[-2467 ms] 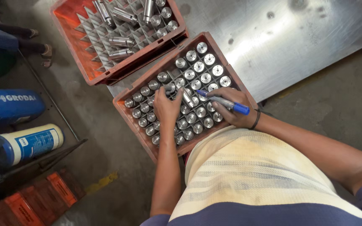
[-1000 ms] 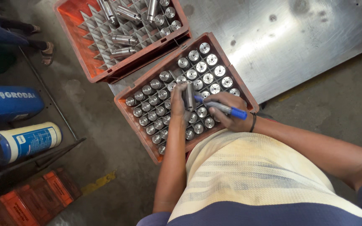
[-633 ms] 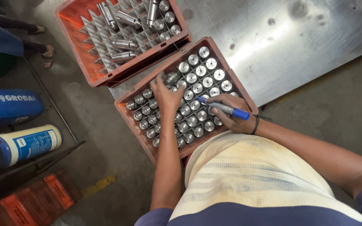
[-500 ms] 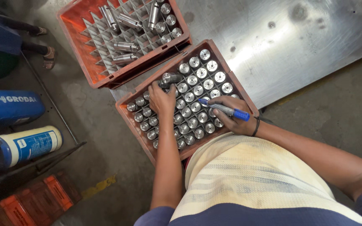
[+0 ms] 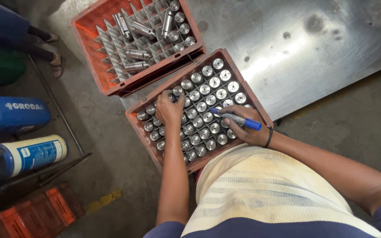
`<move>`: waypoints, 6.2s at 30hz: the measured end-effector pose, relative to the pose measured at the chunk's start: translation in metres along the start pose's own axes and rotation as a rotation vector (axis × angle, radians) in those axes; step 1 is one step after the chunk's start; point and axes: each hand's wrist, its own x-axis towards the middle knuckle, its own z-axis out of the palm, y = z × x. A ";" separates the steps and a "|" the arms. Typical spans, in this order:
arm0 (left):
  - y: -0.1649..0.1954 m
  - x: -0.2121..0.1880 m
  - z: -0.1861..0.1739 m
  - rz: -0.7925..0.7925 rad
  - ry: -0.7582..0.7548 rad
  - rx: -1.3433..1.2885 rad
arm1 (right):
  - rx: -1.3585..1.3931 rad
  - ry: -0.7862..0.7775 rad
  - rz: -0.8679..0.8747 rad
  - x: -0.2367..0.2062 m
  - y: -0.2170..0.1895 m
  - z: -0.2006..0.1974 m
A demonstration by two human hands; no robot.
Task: The person stands at a metal table and marks cylindrical metal components one at a time with a blue marker, then places each marked part into a compartment of a grid tray. An adjacent crate holds unmarked parts, and the person continues marking and arranging parts across the episode.
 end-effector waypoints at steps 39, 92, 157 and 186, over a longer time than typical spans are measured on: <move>0.004 -0.024 0.004 -0.175 -0.215 -0.580 | -0.064 -0.084 -0.152 0.006 -0.004 0.014; 0.044 -0.022 -0.003 0.028 -0.204 -0.009 | -0.003 -0.014 -0.080 -0.002 -0.004 0.008; 0.004 -0.057 0.045 -0.287 -0.385 -1.442 | -0.098 -0.144 -0.249 0.002 -0.010 0.013; -0.014 -0.042 -0.051 0.080 -0.288 -0.219 | -0.041 -0.003 -0.101 -0.003 -0.012 0.003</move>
